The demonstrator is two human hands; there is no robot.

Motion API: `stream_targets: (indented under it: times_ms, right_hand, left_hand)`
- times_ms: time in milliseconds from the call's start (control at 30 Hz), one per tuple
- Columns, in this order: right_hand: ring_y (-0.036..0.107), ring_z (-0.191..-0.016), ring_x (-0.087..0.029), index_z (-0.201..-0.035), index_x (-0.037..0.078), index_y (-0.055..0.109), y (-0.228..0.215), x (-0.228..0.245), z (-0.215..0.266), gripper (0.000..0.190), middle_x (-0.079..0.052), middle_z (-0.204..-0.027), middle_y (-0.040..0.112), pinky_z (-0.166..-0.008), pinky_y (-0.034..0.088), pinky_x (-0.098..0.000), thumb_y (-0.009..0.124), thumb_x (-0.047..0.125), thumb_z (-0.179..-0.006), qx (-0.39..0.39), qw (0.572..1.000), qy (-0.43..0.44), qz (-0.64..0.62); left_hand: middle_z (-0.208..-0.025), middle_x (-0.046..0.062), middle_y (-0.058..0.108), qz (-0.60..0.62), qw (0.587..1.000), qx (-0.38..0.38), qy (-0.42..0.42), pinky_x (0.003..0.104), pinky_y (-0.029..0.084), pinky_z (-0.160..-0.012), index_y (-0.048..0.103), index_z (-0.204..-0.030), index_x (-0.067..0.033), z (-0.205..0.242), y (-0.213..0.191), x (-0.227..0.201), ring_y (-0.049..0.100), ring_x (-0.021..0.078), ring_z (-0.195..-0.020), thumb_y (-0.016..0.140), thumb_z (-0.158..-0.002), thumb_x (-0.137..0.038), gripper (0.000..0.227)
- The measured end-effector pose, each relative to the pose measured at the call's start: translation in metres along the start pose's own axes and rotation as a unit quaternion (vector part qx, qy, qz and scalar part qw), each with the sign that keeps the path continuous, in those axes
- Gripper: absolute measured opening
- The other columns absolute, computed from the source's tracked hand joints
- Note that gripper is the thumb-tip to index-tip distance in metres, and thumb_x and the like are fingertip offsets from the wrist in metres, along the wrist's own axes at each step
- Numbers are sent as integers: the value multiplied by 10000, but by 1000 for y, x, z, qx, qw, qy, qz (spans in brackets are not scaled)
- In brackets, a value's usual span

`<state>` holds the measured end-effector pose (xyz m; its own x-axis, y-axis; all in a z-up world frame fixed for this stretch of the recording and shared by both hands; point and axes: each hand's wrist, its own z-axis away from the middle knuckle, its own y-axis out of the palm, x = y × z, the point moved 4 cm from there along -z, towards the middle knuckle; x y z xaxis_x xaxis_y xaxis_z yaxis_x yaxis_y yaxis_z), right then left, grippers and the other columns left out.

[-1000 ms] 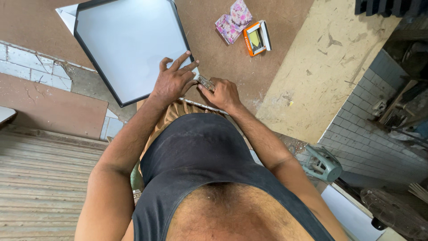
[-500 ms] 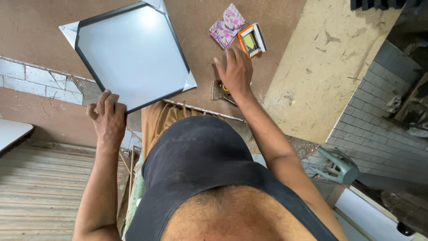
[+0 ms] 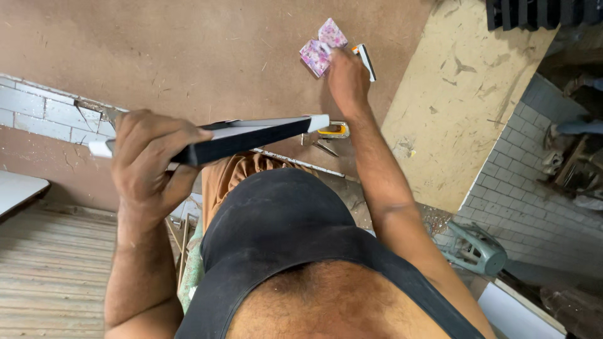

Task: The person repeatedly trims excess white backing paper from the edges of framed pictures using a utility knife. They handle multiple frames one at a time, cut along the edges, peel off the trimmed paper, and place the finished frames aside.

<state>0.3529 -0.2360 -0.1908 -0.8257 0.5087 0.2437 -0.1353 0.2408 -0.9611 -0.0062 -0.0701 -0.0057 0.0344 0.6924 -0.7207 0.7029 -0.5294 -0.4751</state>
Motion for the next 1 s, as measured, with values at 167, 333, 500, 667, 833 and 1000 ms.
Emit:
stream_targets:
  times_ms: [167,333,500,667,833,1000]
  right_hand:
    - [645,-768,-206,-1130,-23,672,-110,46,10,202,-106,-985,685,-696,552,-350,631,173,-1100,-125,931,102,-327]
    - [728,-775,-146,-1112,-6,653,-186,119,37,180,-109,-948,726,-695,630,-301,755,99,-1007,-61,736,17,-674]
    - [740,-973,-216,-1089,-44,676,-192,158,37,195,-165,-993,735,-910,602,-388,797,-41,-936,-71,879,-83,-465]
    - [731,-1034,-242,-1089,-60,677,-180,163,39,211,-192,-1079,740,-1002,588,-415,778,-116,-913,-59,893,-94,-437]
    - [741,-1022,-214,-1121,-40,677,-173,157,50,235,-170,-1153,724,-863,670,-308,763,-173,-948,-42,872,-57,-485]
    - [733,-1047,-217,-1130,-26,671,-174,154,53,260,-170,-1157,716,-881,663,-309,767,-176,-940,-43,878,-64,-472]
  left_hand:
    - [-1053,69,705,36,999,-5,30,338,485,-797,735,-1229,-86,-36,26,2,624,190,-944,840,-942,-146,311]
    - [-1145,118,684,64,996,15,62,388,520,-888,659,-1300,-50,-61,28,-8,639,265,-1042,885,-929,-214,464]
    - [-1120,152,692,73,994,12,77,410,512,-810,584,-1277,3,-72,31,-16,630,302,-961,915,-781,-312,675]
    - [-1136,79,694,95,994,24,42,336,543,-891,477,-1392,-66,-62,40,-9,654,215,-1055,870,-980,-168,578]
    - [-1151,118,621,115,989,-17,92,322,561,-818,406,-1326,-170,-57,47,-9,633,167,-1022,856,-993,-129,562]
    - [-1222,166,459,84,994,-32,69,310,618,-868,605,-1238,-179,-51,45,-12,597,176,-1082,826,-1036,-170,300]
